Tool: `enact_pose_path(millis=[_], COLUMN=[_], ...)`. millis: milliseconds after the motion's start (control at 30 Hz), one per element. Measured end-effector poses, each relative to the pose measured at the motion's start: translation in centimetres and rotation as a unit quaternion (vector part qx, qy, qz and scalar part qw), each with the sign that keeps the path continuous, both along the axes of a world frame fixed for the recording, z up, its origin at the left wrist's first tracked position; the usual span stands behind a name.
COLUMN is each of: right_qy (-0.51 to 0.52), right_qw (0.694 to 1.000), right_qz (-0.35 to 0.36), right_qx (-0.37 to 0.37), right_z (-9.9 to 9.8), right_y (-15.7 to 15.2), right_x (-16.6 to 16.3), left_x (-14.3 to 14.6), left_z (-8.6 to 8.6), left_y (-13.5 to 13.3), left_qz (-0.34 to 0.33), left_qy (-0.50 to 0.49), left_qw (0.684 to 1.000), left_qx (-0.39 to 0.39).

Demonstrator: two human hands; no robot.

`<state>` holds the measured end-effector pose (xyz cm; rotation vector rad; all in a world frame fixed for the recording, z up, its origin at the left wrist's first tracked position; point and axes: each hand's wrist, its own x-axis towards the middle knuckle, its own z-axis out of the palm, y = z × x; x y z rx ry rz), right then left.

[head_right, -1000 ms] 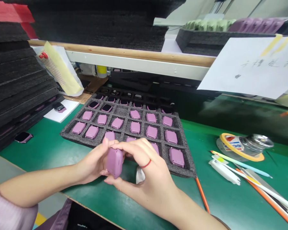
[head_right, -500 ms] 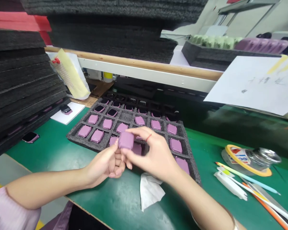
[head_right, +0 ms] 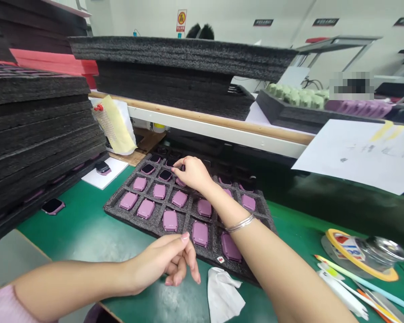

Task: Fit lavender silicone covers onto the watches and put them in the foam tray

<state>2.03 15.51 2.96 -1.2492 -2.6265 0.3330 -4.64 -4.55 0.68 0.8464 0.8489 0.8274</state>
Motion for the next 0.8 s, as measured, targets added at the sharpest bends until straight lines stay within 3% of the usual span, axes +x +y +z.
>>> enact_pose_path(millis=[200,367,533,800], right_qy=[-0.124,-0.186,-0.172,-0.175], right_qw=[0.991,0.981,0.983,0.982], right_qz=[0.033,0.045,0.066,0.075], right_qx=[-0.024,-0.019,-0.006,-0.020], right_z=[0.3,1.3,2.7,1.2], right_y=[0.5,0.9,1.5,0.5], right_x=[-4.1,-5.5,-7.8,-12.2], left_x=[0.1,0.2,0.4,0.8], left_z=[-0.1,-0.5,-0.7,-0.9], left_y=[-0.2,-0.1,0.0,0.5], left_qz=[-0.017,-0.033,-0.049,-0.075], left_qy=[0.013,0.010,0.018,0.049], left_qw=[1.000,0.999,0.999,0.995], left_qx=[0.000,0.006,-0.007,-0.046])
